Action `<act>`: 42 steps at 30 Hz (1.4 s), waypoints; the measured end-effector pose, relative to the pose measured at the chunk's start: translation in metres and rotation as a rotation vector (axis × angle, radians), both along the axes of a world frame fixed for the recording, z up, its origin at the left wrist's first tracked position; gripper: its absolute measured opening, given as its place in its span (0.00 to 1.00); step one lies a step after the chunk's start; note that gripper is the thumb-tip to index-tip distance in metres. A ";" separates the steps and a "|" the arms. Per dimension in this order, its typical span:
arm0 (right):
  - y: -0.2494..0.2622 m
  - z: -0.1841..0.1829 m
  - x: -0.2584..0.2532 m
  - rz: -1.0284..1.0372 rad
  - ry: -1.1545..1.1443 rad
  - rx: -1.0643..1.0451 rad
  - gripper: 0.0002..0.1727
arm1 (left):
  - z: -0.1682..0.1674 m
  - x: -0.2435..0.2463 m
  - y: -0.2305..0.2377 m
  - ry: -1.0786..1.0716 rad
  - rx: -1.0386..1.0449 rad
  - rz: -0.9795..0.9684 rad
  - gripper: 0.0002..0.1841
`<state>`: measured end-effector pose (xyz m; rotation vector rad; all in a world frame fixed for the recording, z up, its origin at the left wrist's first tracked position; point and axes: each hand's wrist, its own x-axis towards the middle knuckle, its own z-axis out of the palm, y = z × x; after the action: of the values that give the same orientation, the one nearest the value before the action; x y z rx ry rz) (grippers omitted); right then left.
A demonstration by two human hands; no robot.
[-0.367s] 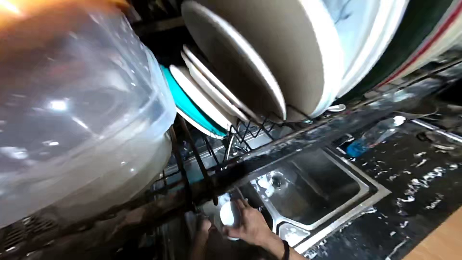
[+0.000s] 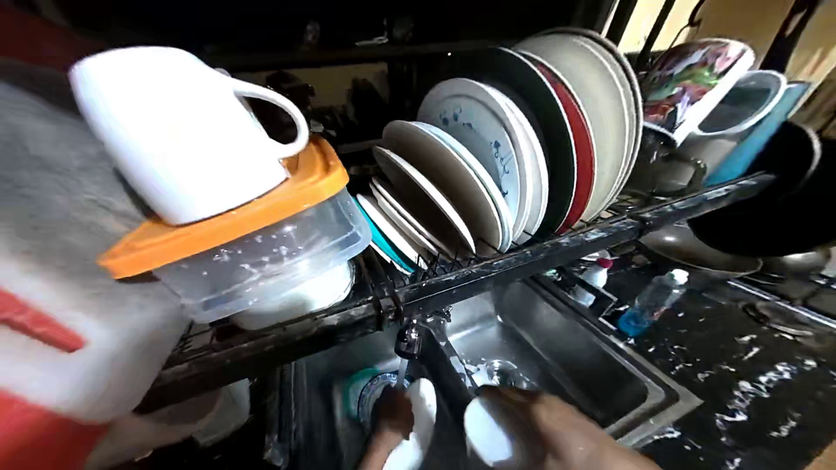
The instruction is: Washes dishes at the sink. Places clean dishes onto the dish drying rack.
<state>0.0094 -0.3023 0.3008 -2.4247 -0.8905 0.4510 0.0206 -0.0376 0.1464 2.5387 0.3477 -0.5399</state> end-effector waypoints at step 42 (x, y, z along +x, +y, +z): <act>0.032 -0.161 0.010 -0.459 0.974 0.789 0.30 | -0.039 -0.027 0.089 -0.114 -0.785 0.988 0.33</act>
<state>0.0192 -0.2707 0.1395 -1.3368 -0.0275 0.7966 -0.0061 0.0514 0.1072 1.3888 1.0201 -0.0867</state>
